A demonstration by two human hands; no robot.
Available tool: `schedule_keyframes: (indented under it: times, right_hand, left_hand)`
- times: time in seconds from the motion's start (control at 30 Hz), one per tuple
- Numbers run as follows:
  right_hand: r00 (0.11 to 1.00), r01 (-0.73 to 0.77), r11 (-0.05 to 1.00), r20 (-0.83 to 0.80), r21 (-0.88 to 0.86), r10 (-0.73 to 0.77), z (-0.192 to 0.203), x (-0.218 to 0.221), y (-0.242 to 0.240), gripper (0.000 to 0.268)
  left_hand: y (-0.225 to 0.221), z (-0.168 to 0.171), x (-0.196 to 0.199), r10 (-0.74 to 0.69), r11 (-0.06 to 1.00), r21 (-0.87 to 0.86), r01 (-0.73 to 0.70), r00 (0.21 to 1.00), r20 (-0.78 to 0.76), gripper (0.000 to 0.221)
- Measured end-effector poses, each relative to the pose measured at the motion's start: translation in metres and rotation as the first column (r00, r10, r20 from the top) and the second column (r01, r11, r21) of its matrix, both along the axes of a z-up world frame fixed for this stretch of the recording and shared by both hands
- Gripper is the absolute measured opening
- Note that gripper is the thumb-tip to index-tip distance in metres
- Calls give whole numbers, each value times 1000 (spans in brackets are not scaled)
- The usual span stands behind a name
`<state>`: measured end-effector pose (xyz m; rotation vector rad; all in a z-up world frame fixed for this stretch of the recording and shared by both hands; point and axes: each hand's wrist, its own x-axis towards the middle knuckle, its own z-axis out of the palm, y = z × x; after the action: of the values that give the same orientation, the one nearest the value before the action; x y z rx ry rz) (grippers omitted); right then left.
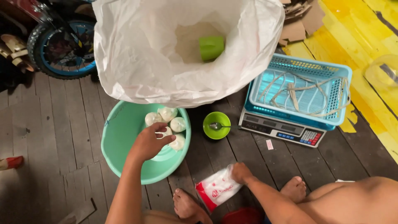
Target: Packaging powder from a large sack into small plastic bags, weighing them on a digital scale, and tying them shut.
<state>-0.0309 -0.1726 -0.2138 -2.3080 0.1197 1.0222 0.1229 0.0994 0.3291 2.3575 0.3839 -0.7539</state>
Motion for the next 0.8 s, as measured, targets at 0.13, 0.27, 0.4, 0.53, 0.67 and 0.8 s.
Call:
schedule_keyframes:
  times: [0.13,0.27,0.4,0.53,0.67,0.8]
  right_hand:
    - [999,16,1000,-41,8,-16,11,6,-5,28]
    - [996,88,996,-25,28,-88,-14,-8,-13,25]
    - [991,-116,976,-92,-183,100,132,23,-8,32]
    - [987,-6,987,-160,-162,-20,201,38,-19,20]
    - [992,-30,963,-129,-268,-5,305,51,-24,9]
    - [984,-175,931,-26,-322,176,379,60,-41,13]
  left_hand:
    - [1,6,-2,-8,1000,-10,8,1000,-6,66]
    - [15,-16,-1,-89,996,-23,91,993,78,62]
    - [9,-16,-3,2,1000,-11,-3,1000,-12,70]
    - [1,-4,-6,10,1000,-8,-10,998,-66,69]
    - [-1,-6,-5,-21,1000,1,21,998,-67,68]
    - [-5,-11,-10,-7,1000,-9,6,997,-72,68]
